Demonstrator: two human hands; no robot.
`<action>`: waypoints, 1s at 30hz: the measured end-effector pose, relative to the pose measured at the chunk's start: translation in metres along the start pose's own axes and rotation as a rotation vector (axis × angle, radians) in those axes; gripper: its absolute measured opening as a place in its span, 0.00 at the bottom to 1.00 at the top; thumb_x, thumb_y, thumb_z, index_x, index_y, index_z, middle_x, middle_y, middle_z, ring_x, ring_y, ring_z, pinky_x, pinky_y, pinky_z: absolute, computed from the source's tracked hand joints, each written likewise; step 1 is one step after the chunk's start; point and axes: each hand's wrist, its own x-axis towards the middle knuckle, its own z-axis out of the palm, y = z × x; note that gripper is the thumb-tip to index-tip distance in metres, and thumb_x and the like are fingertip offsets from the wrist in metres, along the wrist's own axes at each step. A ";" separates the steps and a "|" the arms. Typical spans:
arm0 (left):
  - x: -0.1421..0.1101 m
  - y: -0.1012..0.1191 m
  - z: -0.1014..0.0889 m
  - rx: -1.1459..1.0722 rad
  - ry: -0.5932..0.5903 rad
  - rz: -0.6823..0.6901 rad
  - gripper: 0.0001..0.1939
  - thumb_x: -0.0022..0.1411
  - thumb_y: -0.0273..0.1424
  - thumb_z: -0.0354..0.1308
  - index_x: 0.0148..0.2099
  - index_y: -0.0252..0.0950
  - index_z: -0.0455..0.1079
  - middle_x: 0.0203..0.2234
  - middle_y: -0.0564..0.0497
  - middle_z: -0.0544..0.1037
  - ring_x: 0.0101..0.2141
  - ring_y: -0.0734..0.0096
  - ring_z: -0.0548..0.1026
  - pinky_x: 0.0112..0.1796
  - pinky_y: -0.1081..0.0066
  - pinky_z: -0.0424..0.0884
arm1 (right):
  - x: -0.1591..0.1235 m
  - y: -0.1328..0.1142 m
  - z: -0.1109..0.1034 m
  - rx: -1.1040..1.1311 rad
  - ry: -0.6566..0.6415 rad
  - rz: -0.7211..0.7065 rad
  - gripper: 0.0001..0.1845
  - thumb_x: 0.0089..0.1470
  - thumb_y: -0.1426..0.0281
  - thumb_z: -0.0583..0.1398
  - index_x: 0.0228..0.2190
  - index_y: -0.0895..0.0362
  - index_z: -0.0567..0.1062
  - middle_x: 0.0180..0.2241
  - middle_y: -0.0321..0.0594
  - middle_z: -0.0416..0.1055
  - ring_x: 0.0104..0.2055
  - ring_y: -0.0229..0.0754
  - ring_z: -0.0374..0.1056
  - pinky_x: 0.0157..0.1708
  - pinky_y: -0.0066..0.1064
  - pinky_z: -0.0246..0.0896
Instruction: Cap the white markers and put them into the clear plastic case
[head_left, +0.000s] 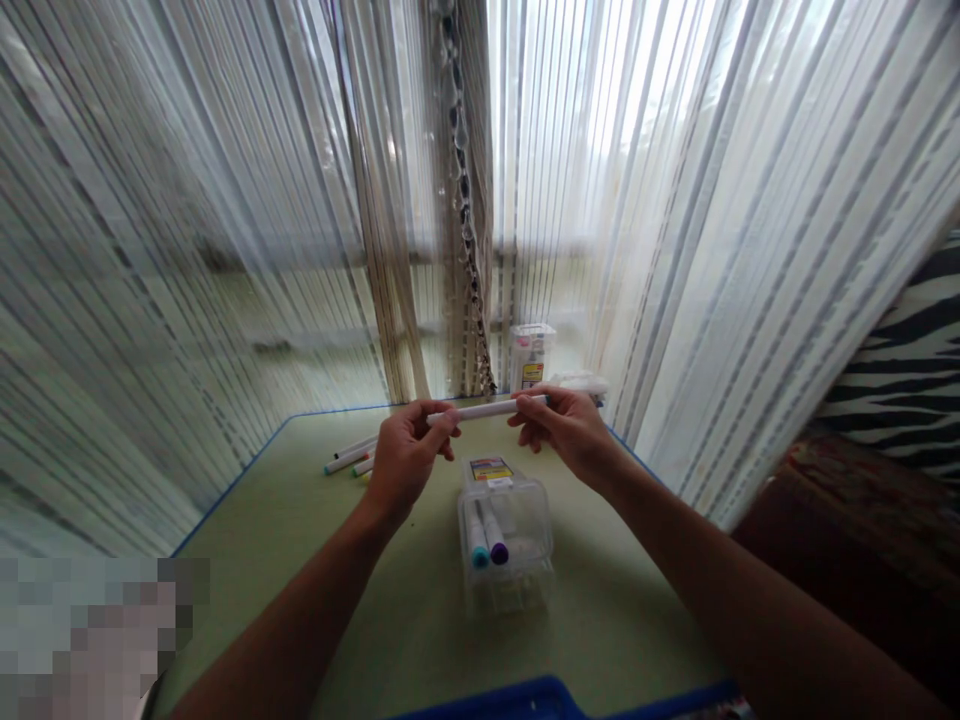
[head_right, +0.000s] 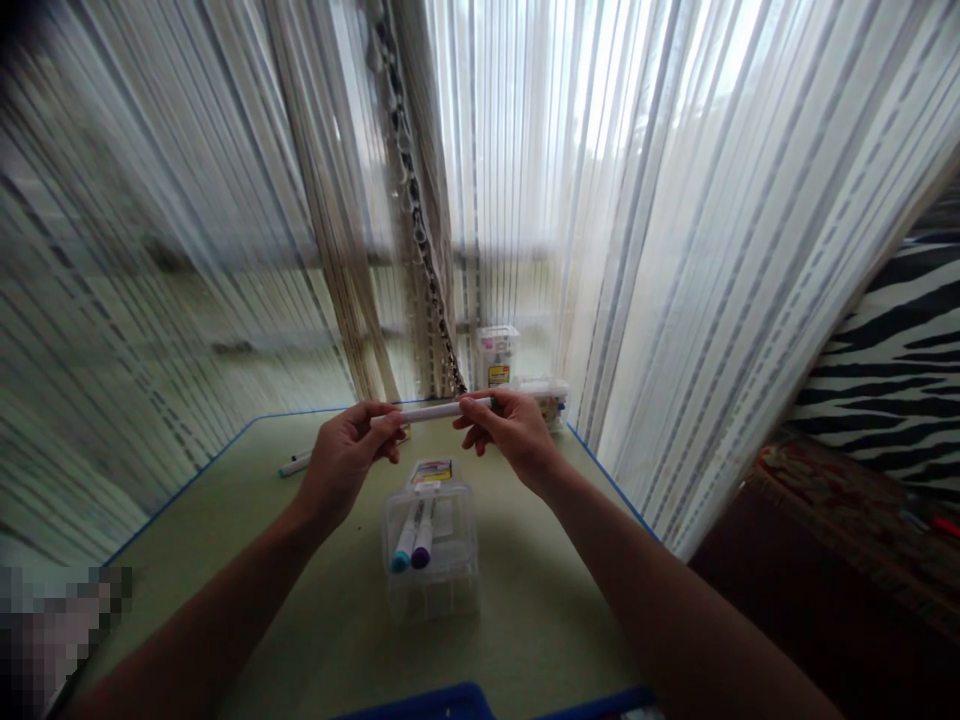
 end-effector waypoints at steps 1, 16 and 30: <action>0.000 0.000 0.000 0.002 -0.005 0.007 0.14 0.54 0.37 0.67 0.37 0.30 0.73 0.23 0.52 0.77 0.19 0.77 0.70 0.23 0.74 0.70 | 0.000 0.001 0.000 -0.015 0.007 -0.002 0.20 0.42 0.60 0.73 0.31 0.61 0.78 0.22 0.41 0.78 0.16 0.36 0.70 0.13 0.22 0.60; 0.002 0.003 0.000 -0.188 -0.013 -0.045 0.14 0.57 0.36 0.65 0.41 0.30 0.74 0.26 0.49 0.78 0.20 0.77 0.70 0.23 0.73 0.71 | -0.002 -0.006 0.000 0.099 0.002 0.052 0.17 0.49 0.59 0.67 0.36 0.59 0.78 0.24 0.39 0.78 0.16 0.35 0.69 0.13 0.24 0.58; 0.002 0.004 0.000 -0.243 0.005 -0.075 0.15 0.58 0.35 0.60 0.43 0.28 0.74 0.24 0.47 0.79 0.20 0.74 0.71 0.23 0.71 0.70 | -0.002 -0.003 -0.001 0.134 0.010 0.056 0.15 0.56 0.60 0.62 0.37 0.61 0.77 0.27 0.44 0.80 0.17 0.37 0.70 0.14 0.25 0.59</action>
